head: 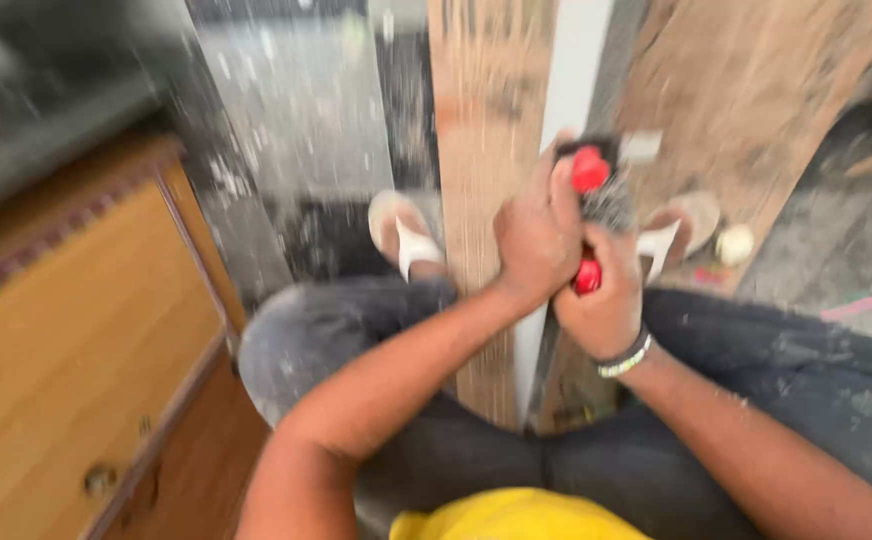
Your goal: Planing the edge of a white PVC or laminate board using a manual hand plane tool.
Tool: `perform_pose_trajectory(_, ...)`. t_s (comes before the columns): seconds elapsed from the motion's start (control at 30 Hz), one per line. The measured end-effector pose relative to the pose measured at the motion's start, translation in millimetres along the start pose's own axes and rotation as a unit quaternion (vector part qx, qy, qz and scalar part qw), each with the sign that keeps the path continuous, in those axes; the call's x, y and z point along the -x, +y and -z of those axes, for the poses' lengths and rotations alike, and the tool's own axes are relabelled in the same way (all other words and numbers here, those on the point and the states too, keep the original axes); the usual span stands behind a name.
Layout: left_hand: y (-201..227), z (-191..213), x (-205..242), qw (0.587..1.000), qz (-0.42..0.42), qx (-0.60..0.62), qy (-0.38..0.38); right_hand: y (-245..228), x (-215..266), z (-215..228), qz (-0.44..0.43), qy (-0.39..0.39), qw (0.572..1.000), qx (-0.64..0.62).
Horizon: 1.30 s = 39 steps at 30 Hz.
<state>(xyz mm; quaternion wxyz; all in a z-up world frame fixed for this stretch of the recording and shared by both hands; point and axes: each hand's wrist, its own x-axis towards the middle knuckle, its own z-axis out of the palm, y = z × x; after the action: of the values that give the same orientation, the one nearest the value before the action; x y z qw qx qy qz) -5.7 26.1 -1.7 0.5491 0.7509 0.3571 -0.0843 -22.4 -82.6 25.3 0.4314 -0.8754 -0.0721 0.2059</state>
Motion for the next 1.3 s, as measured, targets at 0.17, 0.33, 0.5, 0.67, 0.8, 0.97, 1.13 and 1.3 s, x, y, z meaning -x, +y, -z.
perform_pose_trajectory(0.17,-12.2,-16.7,0.1,0.997,-0.057,-0.026,0.050,11.8,-1.8,4.1,0.029,0.016,0.999,-0.002)
perform_pose_trajectory(0.33,-14.2,-21.8,-2.4,0.995,-0.037,-0.059,0.073,11.4,1.5,6.8,0.066,0.015,0.998,-0.015)
perform_pose_trajectory(0.5,-11.4,-16.5,0.2,0.994,-0.052,-0.034,0.089,3.5,3.8,6.6,0.065,0.008,0.997,-0.035)
perform_pose_trajectory(0.67,-42.6,-22.0,57.8,0.996,-0.043,0.027,0.069,42.3,65.8,-4.5,0.046,0.008,0.999,0.006)
perform_pose_trajectory(0.8,-81.8,-24.4,135.4,0.983,-0.115,0.135,0.052,75.0,128.3,-19.6,0.063,0.002,0.998,-0.022)
perform_pose_trajectory(0.97,-31.8,-10.5,50.4,0.993,-0.042,0.109,0.015,57.7,54.6,-12.4,0.013,-0.008,1.000,-0.019)
perform_pose_trajectory(1.13,-16.0,-39.3,-175.4,0.961,-0.262,0.008,0.093,23.1,-162.7,0.2,0.179,0.054,0.982,0.031)
perform_pose_trajectory(1.3,29.4,-89.3,-484.0,0.865,-0.379,-0.251,0.213,-37.2,-360.5,18.6,0.240,0.088,0.967,-0.005)
